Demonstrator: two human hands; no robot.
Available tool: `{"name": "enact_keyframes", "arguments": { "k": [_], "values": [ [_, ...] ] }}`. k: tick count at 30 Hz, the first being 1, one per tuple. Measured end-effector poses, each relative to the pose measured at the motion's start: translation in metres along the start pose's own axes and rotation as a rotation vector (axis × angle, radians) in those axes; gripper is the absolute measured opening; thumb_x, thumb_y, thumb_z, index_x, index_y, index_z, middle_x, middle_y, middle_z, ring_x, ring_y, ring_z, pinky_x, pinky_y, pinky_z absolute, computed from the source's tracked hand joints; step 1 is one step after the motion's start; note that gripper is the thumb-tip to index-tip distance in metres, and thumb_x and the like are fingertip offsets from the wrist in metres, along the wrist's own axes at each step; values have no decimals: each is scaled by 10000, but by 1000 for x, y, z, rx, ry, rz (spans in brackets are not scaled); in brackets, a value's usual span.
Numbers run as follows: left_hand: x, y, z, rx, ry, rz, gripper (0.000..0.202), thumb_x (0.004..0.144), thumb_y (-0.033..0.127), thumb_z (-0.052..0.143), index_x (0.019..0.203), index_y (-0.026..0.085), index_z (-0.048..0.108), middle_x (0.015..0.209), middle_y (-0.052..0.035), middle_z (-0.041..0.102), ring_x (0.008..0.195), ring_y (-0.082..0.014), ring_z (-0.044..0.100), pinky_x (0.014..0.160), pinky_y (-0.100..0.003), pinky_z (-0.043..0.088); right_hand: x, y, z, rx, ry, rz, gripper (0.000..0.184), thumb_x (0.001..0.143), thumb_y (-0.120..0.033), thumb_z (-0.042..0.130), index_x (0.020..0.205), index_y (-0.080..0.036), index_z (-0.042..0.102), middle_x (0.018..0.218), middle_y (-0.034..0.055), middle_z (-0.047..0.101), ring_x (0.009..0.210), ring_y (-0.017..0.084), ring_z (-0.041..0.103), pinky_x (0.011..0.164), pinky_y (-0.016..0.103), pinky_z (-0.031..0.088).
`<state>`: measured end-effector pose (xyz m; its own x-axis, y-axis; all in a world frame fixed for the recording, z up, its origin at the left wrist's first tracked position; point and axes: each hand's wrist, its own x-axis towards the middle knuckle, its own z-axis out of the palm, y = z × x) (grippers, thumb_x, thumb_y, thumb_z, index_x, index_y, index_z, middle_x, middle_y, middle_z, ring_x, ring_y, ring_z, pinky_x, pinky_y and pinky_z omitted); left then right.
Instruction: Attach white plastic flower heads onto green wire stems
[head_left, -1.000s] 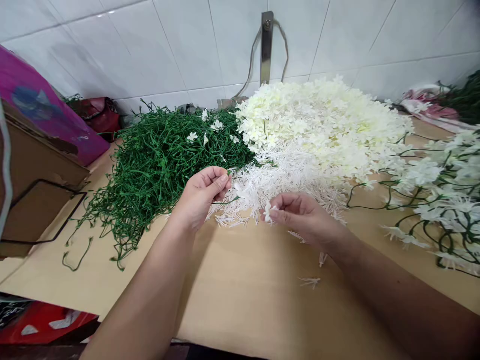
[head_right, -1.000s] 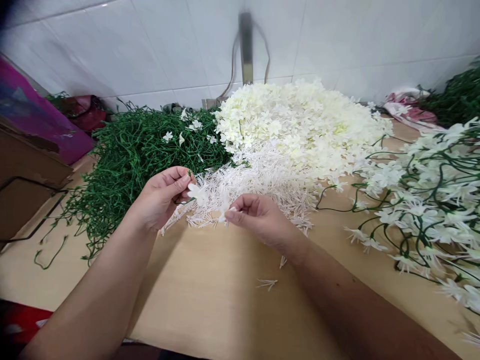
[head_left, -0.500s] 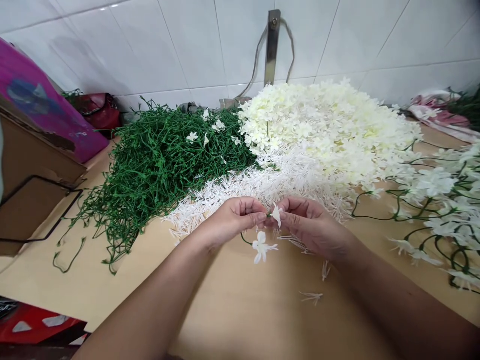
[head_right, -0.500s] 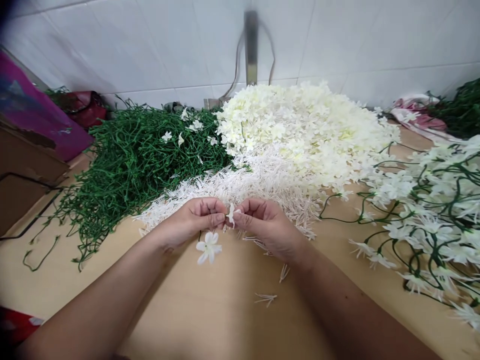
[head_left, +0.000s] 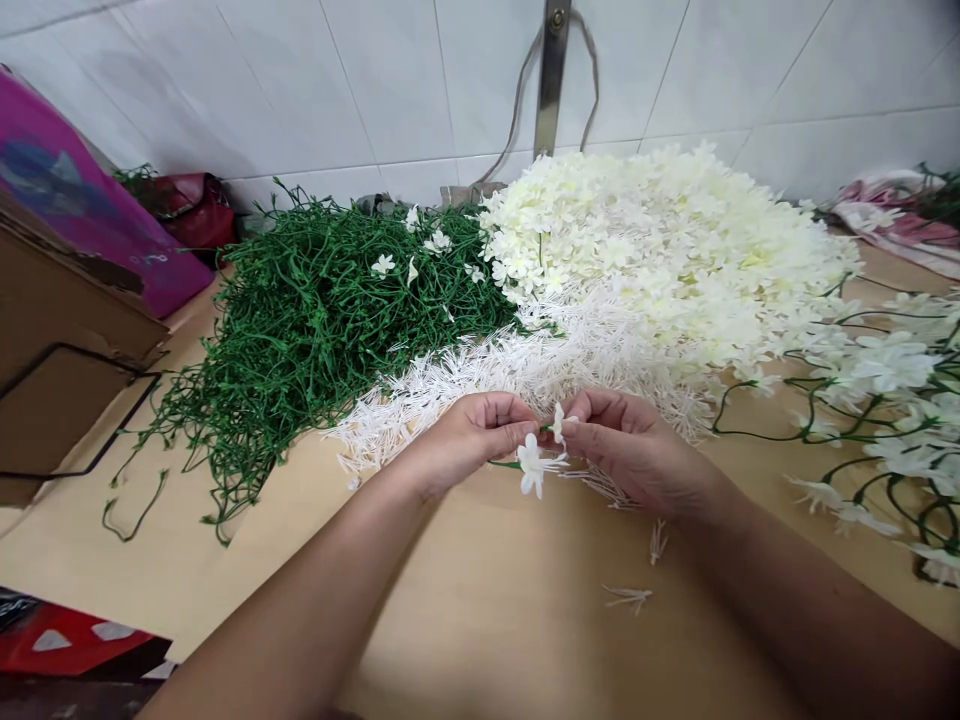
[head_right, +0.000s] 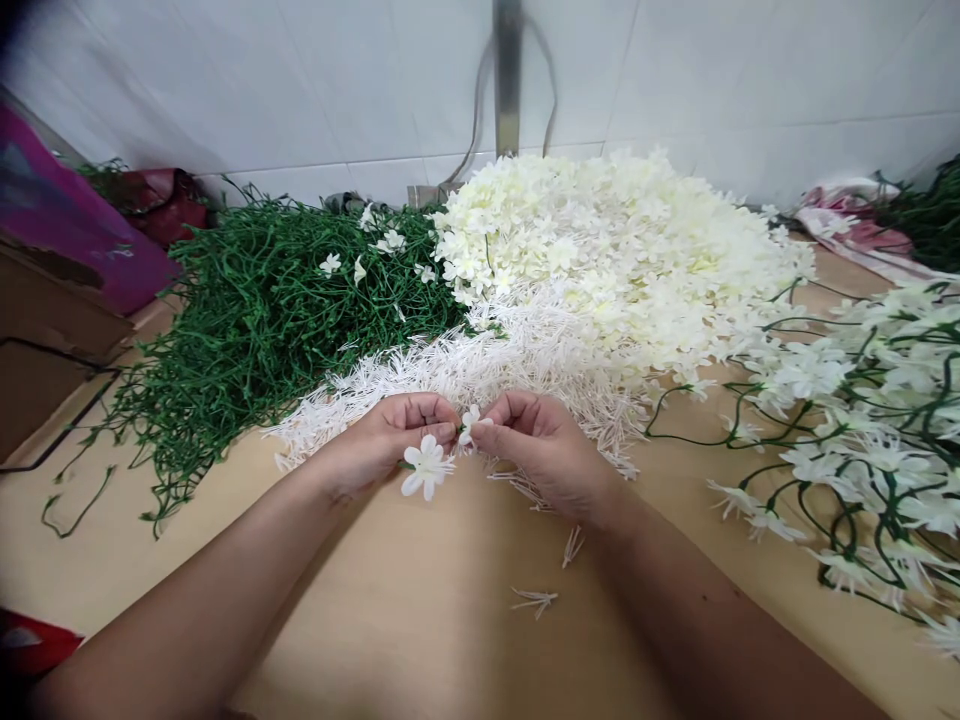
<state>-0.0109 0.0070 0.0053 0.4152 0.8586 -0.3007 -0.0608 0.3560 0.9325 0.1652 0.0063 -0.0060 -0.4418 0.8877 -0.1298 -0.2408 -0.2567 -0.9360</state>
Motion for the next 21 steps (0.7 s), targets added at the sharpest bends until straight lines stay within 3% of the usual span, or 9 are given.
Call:
{"name": "enact_keyframes", "arguments": {
  "k": [14, 21],
  "values": [
    [2, 1, 2, 35, 123, 45, 236, 599, 295, 704, 636, 116, 554, 527, 44, 517, 481, -40, 418, 474, -190, 284, -3, 3, 15, -329, 136, -128, 270, 675, -393, 659, 631, -161, 529, 566, -23, 542, 494, 78, 486, 466, 208, 394],
    [2, 1, 2, -7, 141, 47, 257, 560, 285, 721, 616, 110, 542, 522, 36, 524, 488, -47, 439, 500, -194, 319, -6, 6, 19, -444, 133, -146, 253, 734, -407, 603, 692, -163, 555, 612, 4, 557, 562, 110, 507, 524, 238, 407]
  ]
}}
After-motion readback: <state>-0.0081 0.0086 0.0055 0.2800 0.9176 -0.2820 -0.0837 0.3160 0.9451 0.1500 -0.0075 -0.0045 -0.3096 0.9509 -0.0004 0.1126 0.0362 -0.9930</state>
